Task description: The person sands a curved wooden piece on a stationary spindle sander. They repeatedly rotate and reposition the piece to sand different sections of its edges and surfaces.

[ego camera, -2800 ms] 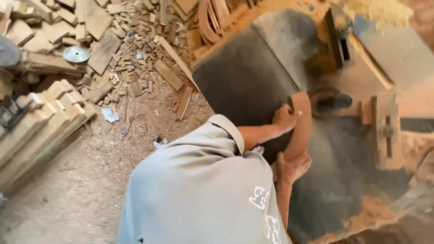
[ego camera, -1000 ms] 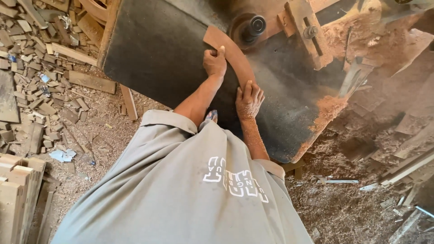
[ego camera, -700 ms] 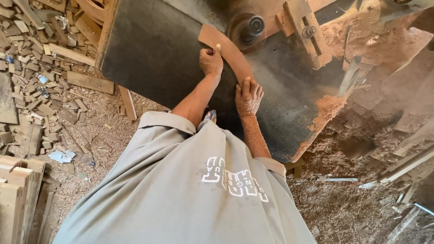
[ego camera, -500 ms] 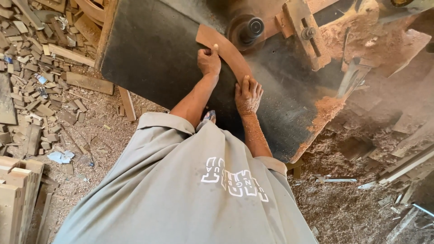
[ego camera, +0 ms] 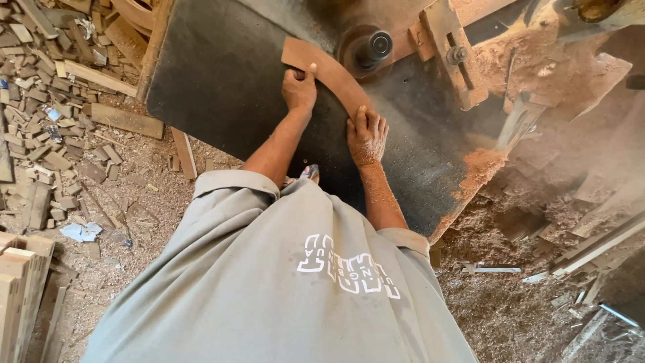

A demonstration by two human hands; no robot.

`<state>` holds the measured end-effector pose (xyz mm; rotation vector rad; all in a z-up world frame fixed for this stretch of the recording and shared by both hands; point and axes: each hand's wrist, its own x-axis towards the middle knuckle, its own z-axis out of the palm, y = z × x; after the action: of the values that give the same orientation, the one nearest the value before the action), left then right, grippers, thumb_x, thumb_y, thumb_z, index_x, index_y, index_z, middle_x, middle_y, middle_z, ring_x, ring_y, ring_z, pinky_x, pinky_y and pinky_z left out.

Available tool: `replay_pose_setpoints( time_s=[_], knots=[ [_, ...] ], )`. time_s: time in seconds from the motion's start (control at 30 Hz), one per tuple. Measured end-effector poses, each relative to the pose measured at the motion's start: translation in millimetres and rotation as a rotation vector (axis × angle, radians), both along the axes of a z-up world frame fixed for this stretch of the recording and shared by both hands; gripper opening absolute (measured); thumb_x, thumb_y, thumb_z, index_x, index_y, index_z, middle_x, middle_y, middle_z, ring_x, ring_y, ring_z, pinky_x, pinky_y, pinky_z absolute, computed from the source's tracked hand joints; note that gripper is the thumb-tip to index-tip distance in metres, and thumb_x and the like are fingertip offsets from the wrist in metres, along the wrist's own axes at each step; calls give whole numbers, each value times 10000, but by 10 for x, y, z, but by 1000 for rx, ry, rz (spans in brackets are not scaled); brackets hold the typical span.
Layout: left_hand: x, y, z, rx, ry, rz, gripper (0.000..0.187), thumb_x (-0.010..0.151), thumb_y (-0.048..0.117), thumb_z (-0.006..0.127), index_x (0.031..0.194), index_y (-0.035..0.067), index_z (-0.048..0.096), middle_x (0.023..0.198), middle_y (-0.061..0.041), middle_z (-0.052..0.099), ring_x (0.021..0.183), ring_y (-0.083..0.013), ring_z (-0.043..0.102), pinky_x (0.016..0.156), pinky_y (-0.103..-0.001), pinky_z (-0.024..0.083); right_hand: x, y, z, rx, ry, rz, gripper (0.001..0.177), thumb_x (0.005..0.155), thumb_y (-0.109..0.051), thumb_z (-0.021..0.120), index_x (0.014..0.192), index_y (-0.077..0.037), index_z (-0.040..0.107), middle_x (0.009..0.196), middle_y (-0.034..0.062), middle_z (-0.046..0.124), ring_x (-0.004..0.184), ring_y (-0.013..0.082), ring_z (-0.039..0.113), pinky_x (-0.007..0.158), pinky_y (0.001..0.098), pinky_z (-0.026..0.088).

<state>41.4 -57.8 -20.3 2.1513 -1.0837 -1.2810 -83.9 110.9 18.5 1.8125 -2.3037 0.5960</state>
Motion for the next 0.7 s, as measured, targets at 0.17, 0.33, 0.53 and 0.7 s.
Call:
replay_pose_setpoints(
  time_s=[0.17,0.33,0.53,0.7],
  knots=[
    [275,-133,-147,-108,-104,-124,545,782,658,744,865,143,589,877,-38,689,818,-266,681,723,-464,513,-38,-55,-40,25,-27,30,403,958,-262,728,1286,-61,607,1130,127,537,862,390,556,673,510,464],
    [532,-169,-68,-231,-58,-60,732,782,578,855,1172,136,421,1008,-97,611,759,-278,621,607,-527,453,-68,-124,-56,37,-38,58,420,956,-261,740,1301,-61,609,1135,129,536,864,388,557,681,510,464],
    [827,-454,-156,-723,-350,-557,1032,816,651,968,1522,199,367,1484,-123,390,1423,-355,379,1133,-600,414,-89,-196,5,53,-30,83,396,964,-263,706,1292,-70,598,1157,119,539,861,380,554,668,505,468],
    [922,-657,-9,-601,-387,-918,1110,840,821,800,1574,119,352,1559,-141,392,1418,-372,363,1157,-576,373,-34,-231,-82,126,-67,54,488,945,-226,766,1345,-70,534,1159,123,481,894,386,523,700,538,474]
  ],
)
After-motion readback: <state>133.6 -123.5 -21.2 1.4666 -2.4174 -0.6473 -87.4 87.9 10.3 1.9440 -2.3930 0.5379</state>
